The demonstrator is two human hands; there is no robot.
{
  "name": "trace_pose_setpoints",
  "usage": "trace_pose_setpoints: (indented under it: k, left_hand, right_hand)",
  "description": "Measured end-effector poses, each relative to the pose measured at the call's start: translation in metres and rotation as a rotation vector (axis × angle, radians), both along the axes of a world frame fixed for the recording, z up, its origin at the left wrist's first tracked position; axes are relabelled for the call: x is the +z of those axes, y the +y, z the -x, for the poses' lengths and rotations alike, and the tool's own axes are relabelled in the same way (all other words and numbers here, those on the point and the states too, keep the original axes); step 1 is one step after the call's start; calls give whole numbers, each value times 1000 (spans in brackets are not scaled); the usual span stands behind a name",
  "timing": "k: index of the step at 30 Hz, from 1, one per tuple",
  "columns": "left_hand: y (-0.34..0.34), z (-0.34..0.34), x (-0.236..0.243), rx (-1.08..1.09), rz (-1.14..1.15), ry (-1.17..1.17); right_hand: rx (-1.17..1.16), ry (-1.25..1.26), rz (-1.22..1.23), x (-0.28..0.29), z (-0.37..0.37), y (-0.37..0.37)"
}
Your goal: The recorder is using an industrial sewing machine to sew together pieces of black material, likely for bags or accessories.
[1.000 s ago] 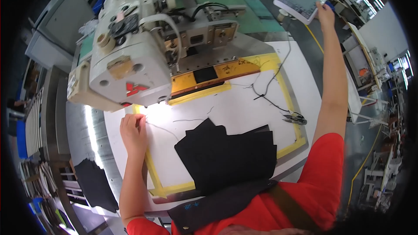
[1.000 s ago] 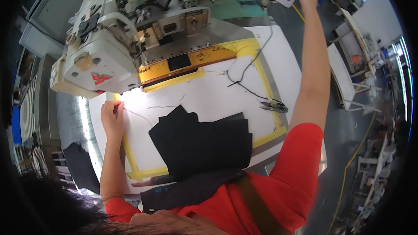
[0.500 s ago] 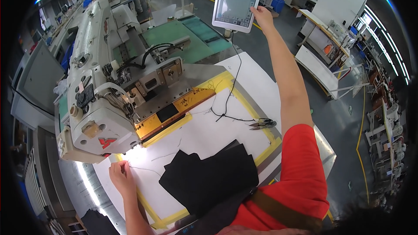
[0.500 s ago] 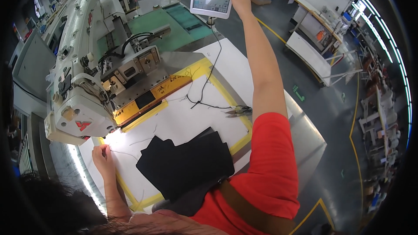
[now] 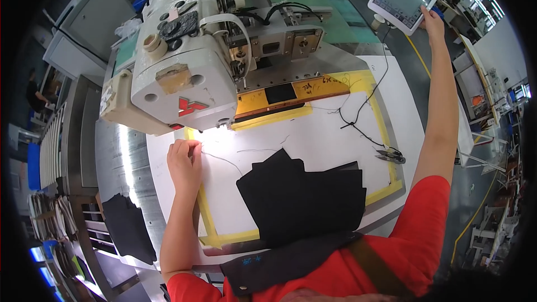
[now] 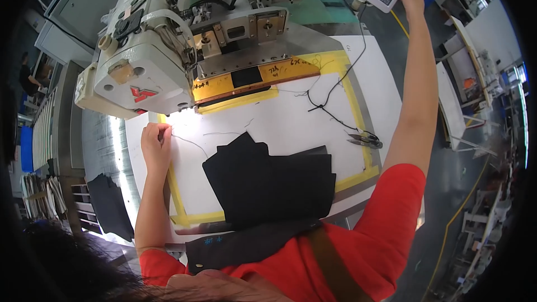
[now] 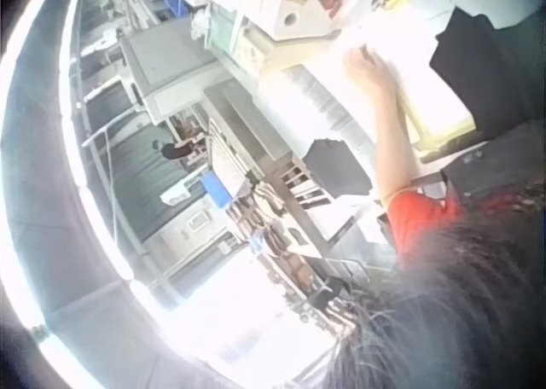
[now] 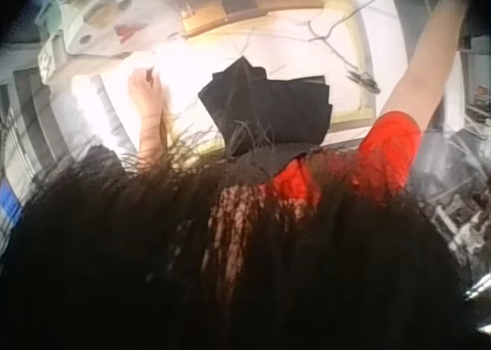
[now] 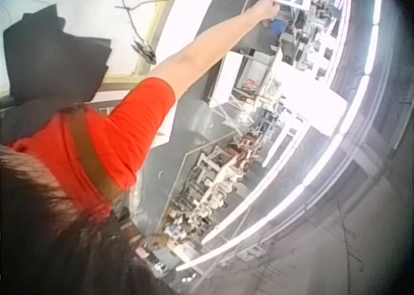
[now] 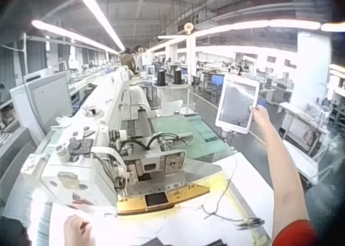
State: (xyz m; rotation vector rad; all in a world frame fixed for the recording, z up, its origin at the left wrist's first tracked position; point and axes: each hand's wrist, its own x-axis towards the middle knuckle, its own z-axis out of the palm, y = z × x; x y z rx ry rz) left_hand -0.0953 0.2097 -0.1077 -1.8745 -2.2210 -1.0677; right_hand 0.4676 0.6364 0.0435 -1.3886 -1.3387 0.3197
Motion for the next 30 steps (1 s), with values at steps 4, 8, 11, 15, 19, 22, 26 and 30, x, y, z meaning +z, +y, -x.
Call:
trace_pose_setpoints:
  k: [4,8,11,15,19,22,26,30]
  left_hand:
    - [-4,3,0,27,18,-79]
    - [-4,3,-2,31,28,-53]
    - [-2,6,-2,23,17,-44]
    - [3,14,1,42,37,-112]
    - [-13,-6,15,35,70,176]
    - [-4,-55,26,-423,126,245]
    - [23,-75,9,-429,107,269]
    - [19,-68,2,-372,97,284]
  right_hand:
    - [24,-9,45,-1,-5,10]
    - [19,-28,64,0,-1,5]
    - [92,130,22,-5,13,-18]
    - [125,237,170,-48,0,-48]
    - [235,132,285,-75,54,-75]
    - [184,190,214,-77,50,-69]
    - [120,239,171,-76,58,-59]
    - [99,226,193,-79,70,-43]
